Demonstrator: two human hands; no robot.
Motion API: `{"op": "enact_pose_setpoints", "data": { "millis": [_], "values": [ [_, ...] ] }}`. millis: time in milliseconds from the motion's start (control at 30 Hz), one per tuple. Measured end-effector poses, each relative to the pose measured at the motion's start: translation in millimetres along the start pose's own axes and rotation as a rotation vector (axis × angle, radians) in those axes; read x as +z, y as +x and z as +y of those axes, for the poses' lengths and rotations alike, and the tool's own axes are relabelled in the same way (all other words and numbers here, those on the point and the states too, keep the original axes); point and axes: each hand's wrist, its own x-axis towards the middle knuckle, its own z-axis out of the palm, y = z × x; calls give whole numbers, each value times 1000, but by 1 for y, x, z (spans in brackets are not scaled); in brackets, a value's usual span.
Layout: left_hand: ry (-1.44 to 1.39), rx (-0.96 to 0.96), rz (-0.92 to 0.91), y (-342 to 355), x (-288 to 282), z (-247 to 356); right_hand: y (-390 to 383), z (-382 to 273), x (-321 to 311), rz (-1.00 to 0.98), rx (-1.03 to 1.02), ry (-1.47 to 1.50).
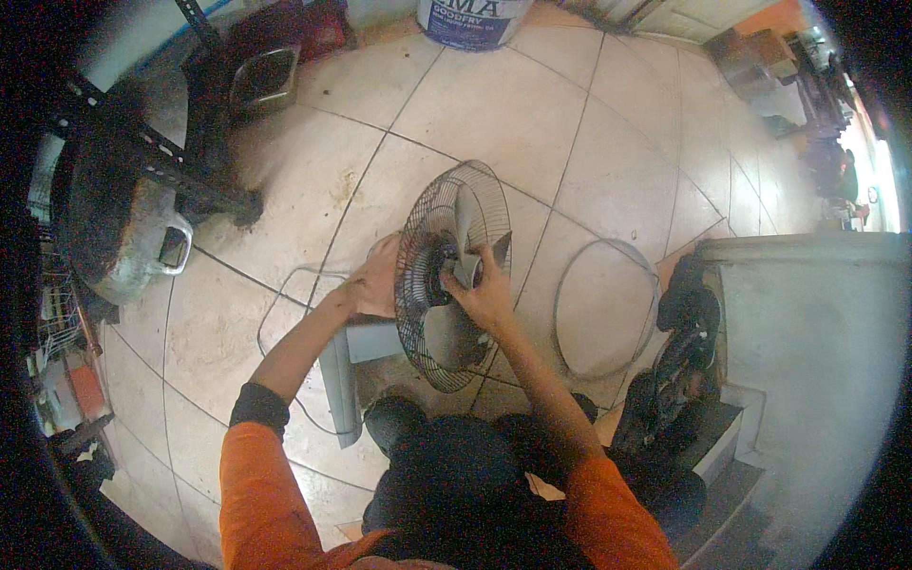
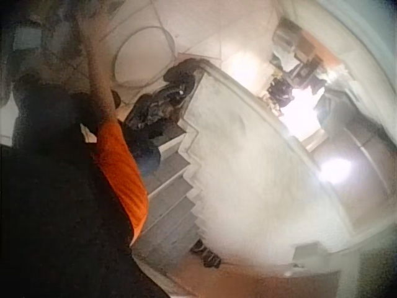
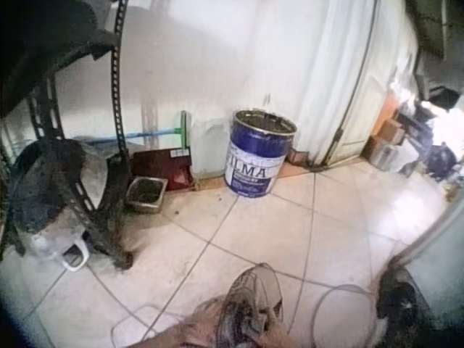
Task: The person disassembles a desk fan by removing the front grill and the fan blades, then separates the motor housing from the stand.
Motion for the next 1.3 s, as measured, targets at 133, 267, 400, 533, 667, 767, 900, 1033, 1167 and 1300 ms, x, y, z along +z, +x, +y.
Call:
{"op": "enact_pose_setpoints", "data": {
  "millis": [133, 267, 400, 533, 667, 767, 900, 1033, 1167, 1300],
  "values": [
    [-1099, -273, 428, 3, -1, -6, 5, 16, 2, -9, -103, -71],
    [-630, -553, 496, 29, 22, -8, 8, 19, 0, 6, -247, -142],
    [-236, -507, 493, 35, 11, 11, 6, 18, -10, -51, -268, -207],
    [-154, -541, 468, 37, 27, 6, -2, 22, -9, -72, -106, -46],
    [-3, -368, 717, 16, 72, -11, -14, 17, -16, -117, -160, -93],
    [-140, -491, 585, 13, 66, 5, -16, 20, -32, -242, -213, -298],
    [-244, -649, 495, 12, 48, 19, -14, 17, -36, -320, -200, -259],
    [-136, -766, 282, 7, 35, 26, -18, 23, -25, -244, -158, 5],
    [44, -721, 243, -6, 41, 18, -15, 15, -22, -322, -170, -88],
    [-79, -723, 318, -13, 46, 22, -14, 15, -32, -441, -313, -330]
  ]
}}
